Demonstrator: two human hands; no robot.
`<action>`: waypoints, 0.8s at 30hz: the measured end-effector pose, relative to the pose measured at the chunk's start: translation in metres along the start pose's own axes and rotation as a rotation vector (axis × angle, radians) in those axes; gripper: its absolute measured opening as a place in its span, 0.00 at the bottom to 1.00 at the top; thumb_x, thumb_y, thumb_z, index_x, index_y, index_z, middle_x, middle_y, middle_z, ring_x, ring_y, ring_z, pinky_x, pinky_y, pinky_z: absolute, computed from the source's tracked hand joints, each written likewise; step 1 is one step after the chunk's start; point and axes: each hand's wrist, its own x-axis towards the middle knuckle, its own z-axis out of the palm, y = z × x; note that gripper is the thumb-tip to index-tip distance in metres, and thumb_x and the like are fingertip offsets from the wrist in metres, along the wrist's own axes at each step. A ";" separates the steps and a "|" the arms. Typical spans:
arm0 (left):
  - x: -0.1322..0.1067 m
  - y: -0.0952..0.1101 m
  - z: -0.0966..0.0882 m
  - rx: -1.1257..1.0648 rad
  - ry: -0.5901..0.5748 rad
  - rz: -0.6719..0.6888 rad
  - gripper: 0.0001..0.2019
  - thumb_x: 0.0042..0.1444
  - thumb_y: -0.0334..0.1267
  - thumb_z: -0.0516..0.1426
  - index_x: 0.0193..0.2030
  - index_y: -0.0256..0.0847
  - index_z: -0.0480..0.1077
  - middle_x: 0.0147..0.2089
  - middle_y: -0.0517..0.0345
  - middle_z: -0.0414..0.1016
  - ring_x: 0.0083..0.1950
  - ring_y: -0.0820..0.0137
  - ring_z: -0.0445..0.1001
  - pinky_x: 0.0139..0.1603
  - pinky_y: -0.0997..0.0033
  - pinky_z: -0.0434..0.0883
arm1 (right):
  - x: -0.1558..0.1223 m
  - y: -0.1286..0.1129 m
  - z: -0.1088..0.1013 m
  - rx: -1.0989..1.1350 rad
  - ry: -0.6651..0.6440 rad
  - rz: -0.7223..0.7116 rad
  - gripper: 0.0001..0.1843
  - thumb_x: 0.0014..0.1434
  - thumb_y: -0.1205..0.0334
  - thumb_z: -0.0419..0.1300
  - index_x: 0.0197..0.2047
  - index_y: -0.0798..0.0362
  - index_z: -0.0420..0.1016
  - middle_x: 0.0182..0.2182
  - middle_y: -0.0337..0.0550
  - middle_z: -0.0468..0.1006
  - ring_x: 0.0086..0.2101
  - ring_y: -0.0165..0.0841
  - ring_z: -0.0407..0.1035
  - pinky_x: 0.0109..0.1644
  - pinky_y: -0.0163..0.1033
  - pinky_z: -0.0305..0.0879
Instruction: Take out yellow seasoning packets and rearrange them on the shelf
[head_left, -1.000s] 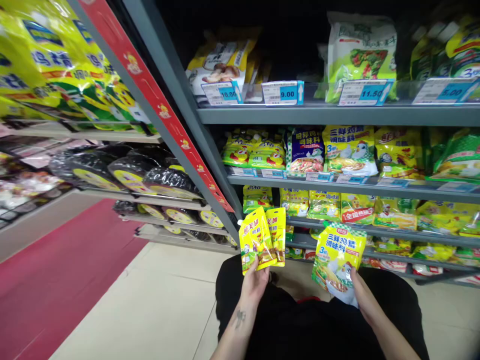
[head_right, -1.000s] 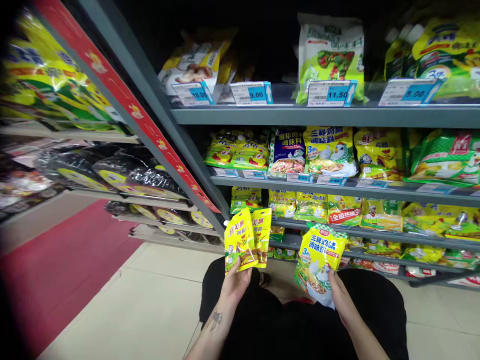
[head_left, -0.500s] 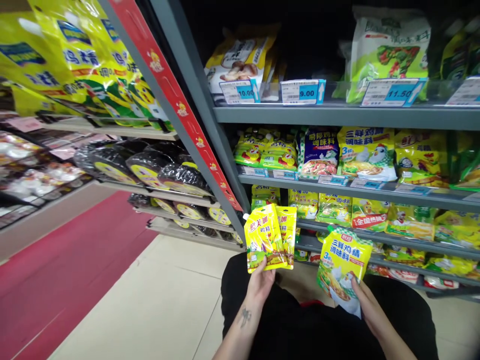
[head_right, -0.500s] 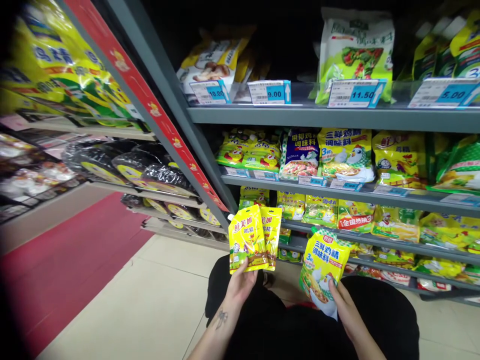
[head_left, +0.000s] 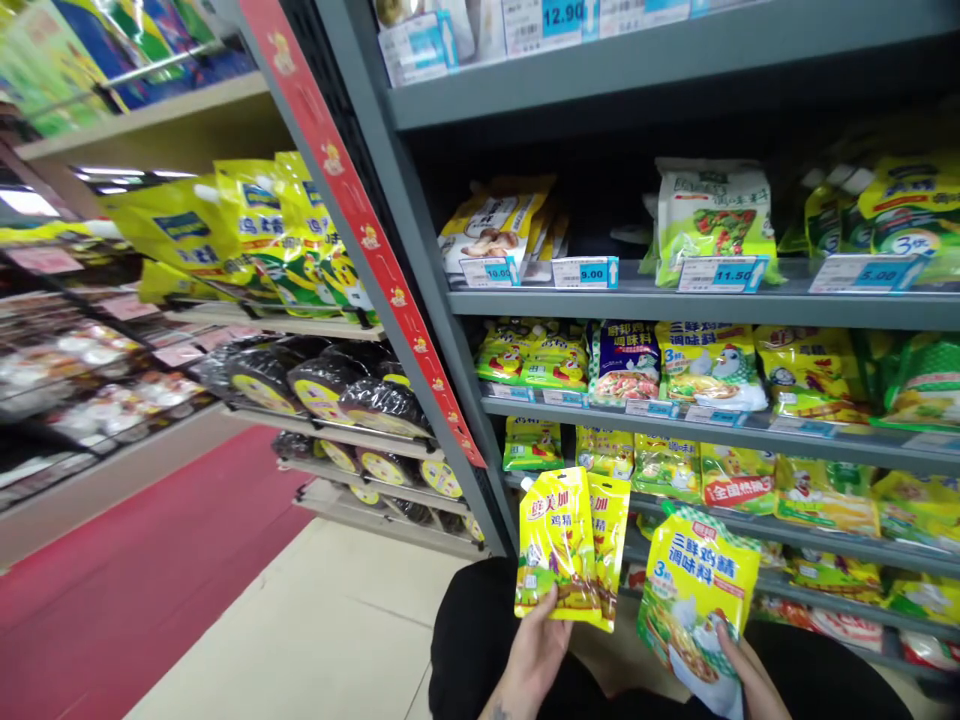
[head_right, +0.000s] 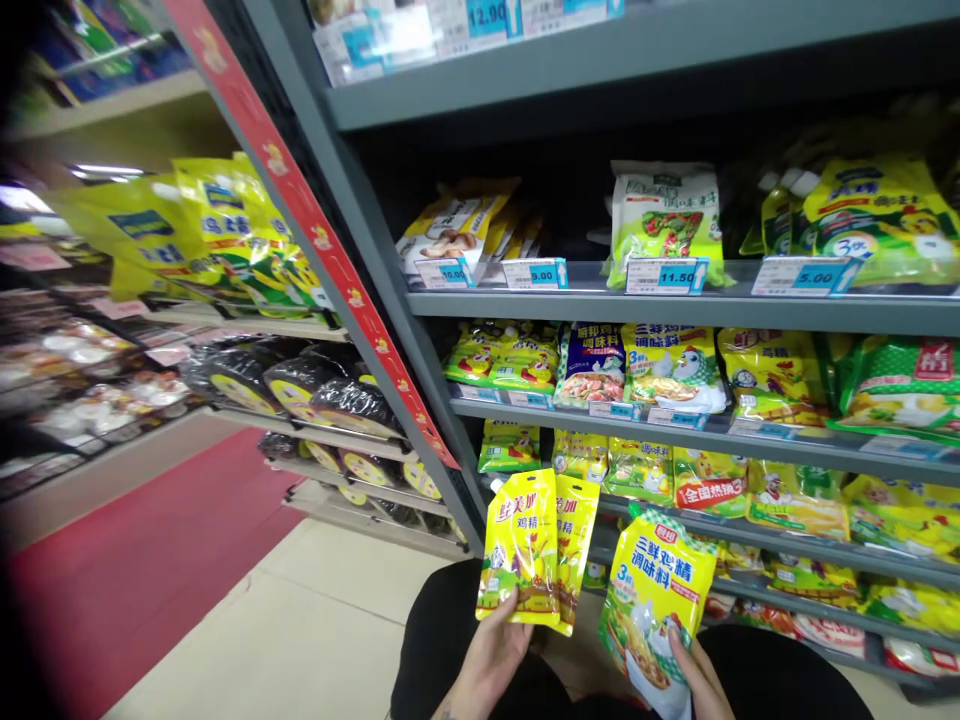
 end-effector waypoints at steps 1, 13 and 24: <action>0.001 0.000 0.000 0.004 0.001 -0.003 0.13 0.59 0.23 0.57 0.49 0.36 0.75 0.49 0.48 0.79 0.50 0.62 0.78 0.55 0.63 0.73 | -0.002 -0.001 0.000 -0.006 0.001 0.006 0.68 0.33 0.48 0.79 0.70 0.50 0.46 0.47 0.49 0.77 0.48 0.51 0.72 0.51 0.51 0.76; 0.004 -0.005 0.003 -0.015 -0.009 -0.009 0.11 0.59 0.23 0.57 0.44 0.38 0.77 0.48 0.51 0.80 0.49 0.64 0.78 0.54 0.64 0.73 | 0.029 0.012 -0.057 -0.151 0.111 -0.136 0.54 0.23 0.53 0.79 0.57 0.48 0.71 0.56 0.45 0.71 0.62 0.58 0.54 0.64 0.58 0.65; 0.001 -0.006 0.010 0.002 0.014 0.010 0.17 0.59 0.23 0.57 0.55 0.38 0.72 0.47 0.48 0.79 0.48 0.63 0.78 0.52 0.64 0.74 | 0.036 0.018 -0.065 -0.222 0.143 -0.219 0.56 0.19 0.55 0.78 0.58 0.42 0.71 0.57 0.44 0.68 0.64 0.59 0.45 0.68 0.60 0.55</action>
